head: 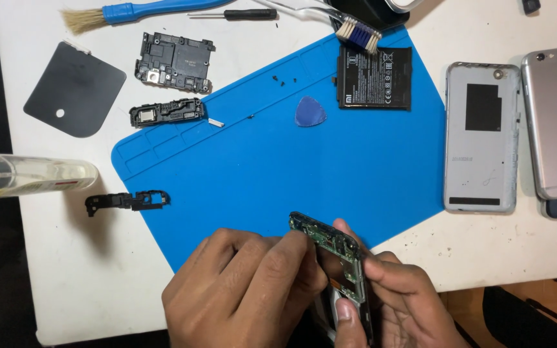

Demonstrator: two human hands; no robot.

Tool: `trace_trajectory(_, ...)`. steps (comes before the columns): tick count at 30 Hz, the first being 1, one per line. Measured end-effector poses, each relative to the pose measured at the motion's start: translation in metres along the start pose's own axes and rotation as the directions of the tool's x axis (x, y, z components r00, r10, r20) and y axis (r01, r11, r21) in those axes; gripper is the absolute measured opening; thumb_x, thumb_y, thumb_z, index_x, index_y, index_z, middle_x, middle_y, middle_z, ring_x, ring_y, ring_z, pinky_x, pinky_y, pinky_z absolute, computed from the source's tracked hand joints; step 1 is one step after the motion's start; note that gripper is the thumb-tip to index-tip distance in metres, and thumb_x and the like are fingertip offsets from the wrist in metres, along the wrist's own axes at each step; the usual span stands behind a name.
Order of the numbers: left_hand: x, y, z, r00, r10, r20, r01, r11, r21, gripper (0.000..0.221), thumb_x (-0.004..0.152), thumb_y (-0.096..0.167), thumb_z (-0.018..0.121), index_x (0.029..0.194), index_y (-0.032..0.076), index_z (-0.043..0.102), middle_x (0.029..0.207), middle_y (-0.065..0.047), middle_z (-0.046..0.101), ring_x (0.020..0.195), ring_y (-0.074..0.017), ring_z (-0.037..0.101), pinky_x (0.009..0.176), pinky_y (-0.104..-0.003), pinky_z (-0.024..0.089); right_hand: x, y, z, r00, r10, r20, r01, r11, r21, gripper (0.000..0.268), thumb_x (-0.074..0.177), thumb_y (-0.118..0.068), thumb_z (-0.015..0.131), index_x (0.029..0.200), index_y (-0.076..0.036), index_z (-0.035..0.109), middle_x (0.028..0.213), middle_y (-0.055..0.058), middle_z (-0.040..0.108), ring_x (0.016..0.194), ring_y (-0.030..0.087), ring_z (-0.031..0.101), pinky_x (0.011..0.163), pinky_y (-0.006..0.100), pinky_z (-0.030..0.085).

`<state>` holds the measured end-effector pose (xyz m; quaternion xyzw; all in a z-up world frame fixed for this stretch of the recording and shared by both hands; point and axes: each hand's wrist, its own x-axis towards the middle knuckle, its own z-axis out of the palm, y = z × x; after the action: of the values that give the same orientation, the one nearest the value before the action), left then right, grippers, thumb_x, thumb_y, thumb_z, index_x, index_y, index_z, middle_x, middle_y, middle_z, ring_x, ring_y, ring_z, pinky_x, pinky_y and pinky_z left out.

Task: Disassembling internal components of a smartphone and removing small screws and cables on a workbench.

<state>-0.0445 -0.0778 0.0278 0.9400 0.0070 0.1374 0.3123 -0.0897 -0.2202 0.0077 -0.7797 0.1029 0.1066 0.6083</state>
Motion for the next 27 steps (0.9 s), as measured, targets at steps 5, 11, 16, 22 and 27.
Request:
trace_trajectory(5, -0.002, -0.008, 0.001, 0.996, 0.085, 0.006, -0.085, 0.996, 0.005, 0.014, 0.098, 0.017, 0.067, 0.086, 0.01, 0.069, 0.065, -0.002, 0.057, 0.055, -0.0199, 0.046, 0.052, -0.027, 0.04, -0.004, 0.005, -0.001, 0.999, -0.01, -0.041, 0.011, 0.999, 0.034, 0.027, 0.086, 0.004, 0.062, 0.113, 0.0, 0.062, 0.116, 0.022, 0.077, 0.147, 0.036, 0.067, 0.103, 0.032, 0.059)
trace_trajectory(11, -0.003, -0.01, -0.002, 0.991, 0.135, -0.005, -0.135, 0.991, -0.015, 0.015, 0.099, 0.018, 0.068, 0.089, 0.007, 0.07, 0.066, -0.003, 0.056, 0.056, -0.0204, 0.046, 0.053, -0.028, 0.041, -0.001, -0.003, 0.004, 0.998, -0.046, -0.03, 0.048, 0.996, 0.071, 0.027, 0.088, 0.004, 0.061, 0.115, 0.002, 0.06, 0.121, 0.025, 0.075, 0.144, 0.035, 0.068, 0.108, 0.034, 0.054)
trace_trajectory(16, -0.002, -0.013, -0.003, 0.983, 0.178, -0.041, -0.18, 0.983, -0.048, 0.012, 0.098, 0.014, 0.066, 0.092, 0.004, 0.07, 0.069, -0.005, 0.06, 0.057, -0.0225, 0.05, 0.054, -0.03, 0.045, -0.005, -0.004, 0.007, 0.953, 0.24, -0.188, -0.252, 0.967, -0.042, 0.037, 0.076, -0.003, 0.077, 0.112, -0.006, 0.074, 0.114, 0.006, 0.085, 0.105, 0.013, 0.086, 0.088, 0.021, 0.057)
trace_trajectory(22, -0.001, -0.018, -0.002, 0.968, 0.245, -0.061, -0.248, 0.968, -0.047, 0.012, 0.099, 0.01, 0.065, 0.09, 0.002, 0.067, 0.075, -0.004, 0.063, 0.058, -0.0226, 0.049, 0.059, -0.031, 0.047, 0.005, 0.001, 0.011, 0.997, -0.034, -0.063, 0.046, 0.979, 0.196, 0.04, 0.08, 0.004, 0.064, 0.119, 0.009, 0.066, 0.111, 0.018, 0.075, 0.109, 0.024, 0.074, 0.1, 0.028, 0.053)
trace_trajectory(27, 0.002, -0.023, 0.002, 0.963, 0.262, -0.064, -0.262, 0.965, 0.004, 0.014, 0.101, 0.013, 0.065, 0.093, 0.001, 0.067, 0.072, -0.008, 0.06, 0.057, -0.0245, 0.047, 0.057, -0.034, 0.042, 0.02, -0.002, 0.009, 0.983, -0.151, 0.101, 0.081, 0.86, 0.504, 0.039, 0.091, -0.014, 0.064, 0.124, 0.006, 0.059, 0.146, 0.033, 0.059, 0.139, 0.04, 0.06, 0.114, 0.044, 0.048)
